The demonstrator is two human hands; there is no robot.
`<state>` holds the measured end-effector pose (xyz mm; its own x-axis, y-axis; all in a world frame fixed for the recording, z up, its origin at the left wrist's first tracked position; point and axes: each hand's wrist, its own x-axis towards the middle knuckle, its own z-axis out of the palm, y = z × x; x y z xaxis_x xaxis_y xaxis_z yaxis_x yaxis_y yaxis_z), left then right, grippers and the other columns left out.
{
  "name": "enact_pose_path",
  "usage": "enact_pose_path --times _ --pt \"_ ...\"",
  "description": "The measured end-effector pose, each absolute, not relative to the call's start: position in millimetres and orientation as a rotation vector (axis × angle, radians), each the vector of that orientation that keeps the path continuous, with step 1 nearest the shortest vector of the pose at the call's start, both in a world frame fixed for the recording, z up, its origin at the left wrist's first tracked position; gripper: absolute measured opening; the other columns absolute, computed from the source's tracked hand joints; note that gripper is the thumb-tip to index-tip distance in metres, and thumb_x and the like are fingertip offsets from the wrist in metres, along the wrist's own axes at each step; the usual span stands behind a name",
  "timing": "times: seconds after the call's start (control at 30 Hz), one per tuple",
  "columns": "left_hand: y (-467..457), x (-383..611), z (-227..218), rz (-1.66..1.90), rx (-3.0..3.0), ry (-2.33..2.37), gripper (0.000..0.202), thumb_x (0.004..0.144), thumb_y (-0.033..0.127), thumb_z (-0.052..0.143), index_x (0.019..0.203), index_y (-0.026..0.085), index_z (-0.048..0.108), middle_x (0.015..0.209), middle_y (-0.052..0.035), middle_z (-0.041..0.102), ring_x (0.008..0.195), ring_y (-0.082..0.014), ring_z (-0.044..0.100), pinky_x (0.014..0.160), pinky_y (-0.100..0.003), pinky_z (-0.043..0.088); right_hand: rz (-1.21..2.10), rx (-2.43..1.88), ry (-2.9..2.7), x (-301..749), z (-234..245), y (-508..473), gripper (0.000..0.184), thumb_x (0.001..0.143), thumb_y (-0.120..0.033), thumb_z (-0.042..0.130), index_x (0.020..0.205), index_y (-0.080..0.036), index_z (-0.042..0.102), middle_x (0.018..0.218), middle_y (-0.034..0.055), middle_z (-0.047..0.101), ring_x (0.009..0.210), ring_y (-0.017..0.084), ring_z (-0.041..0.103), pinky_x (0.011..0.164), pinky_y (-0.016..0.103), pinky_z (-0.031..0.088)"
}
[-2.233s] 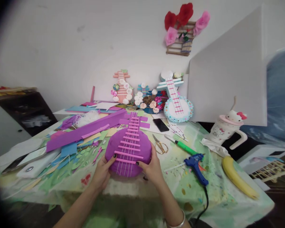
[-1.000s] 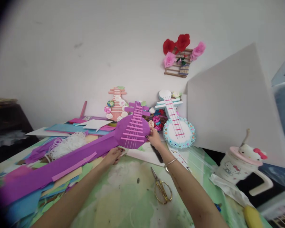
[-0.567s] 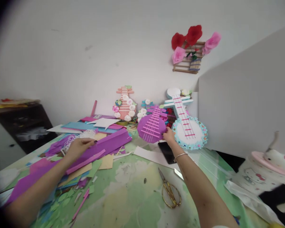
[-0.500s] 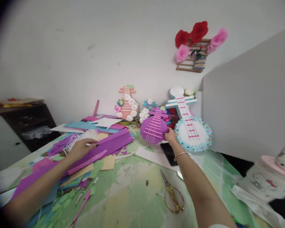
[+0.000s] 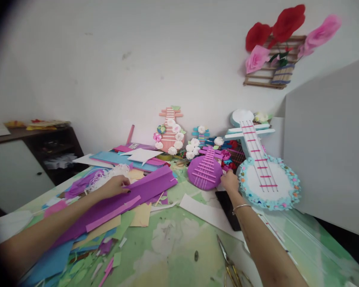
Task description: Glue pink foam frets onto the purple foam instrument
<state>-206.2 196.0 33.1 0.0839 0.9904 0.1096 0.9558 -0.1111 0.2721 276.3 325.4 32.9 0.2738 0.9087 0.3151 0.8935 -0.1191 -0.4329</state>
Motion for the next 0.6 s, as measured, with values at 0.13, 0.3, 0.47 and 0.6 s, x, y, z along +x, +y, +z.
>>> enact_pose_path --times 0.13,0.3,0.47,0.6 --pt "191 -196 37 0.435 2.330 2.062 0.031 0.072 0.022 0.056 0.101 0.013 0.062 0.104 -0.0171 0.061 0.095 -0.0309 0.056 0.083 -0.040 0.041 -0.168 -1.835 -1.915 247 32 307 0.032 0.091 -0.031 0.053 0.119 -0.016 0.054 0.120 0.0095 0.056 0.104 0.022 0.057 0.087 0.044 0.049" --pt "168 -170 32 0.415 2.559 1.939 0.024 0.079 0.012 0.048 0.098 0.016 0.062 0.115 -0.0158 0.056 0.109 -0.0301 0.048 0.093 -0.043 0.036 -0.268 -1.144 -2.619 154 13 276 0.024 0.091 -0.025 0.053 0.113 -0.017 0.058 0.119 0.0070 0.058 0.109 0.021 0.054 0.093 0.044 0.044" --pt "138 -158 13 0.310 2.699 1.814 0.021 0.086 0.022 0.048 0.101 0.018 0.064 0.110 -0.0139 0.059 0.105 -0.0277 0.051 0.092 -0.039 0.039 -0.425 -0.686 -2.865 83 3 269 0.022 0.091 -0.015 0.048 0.109 -0.015 0.059 0.118 0.0139 0.057 0.114 0.024 0.047 0.097 0.044 0.036" --pt "122 -162 -2 0.256 2.726 1.871 0.028 0.088 0.021 0.045 0.110 0.012 0.060 0.103 -0.0168 0.061 0.095 -0.0286 0.055 0.084 -0.042 0.043 -0.537 -0.622 -2.896 67 2 279 0.016 0.092 -0.017 0.047 0.101 -0.012 0.061 0.109 0.0096 0.060 0.108 0.022 0.052 0.094 0.044 0.040"
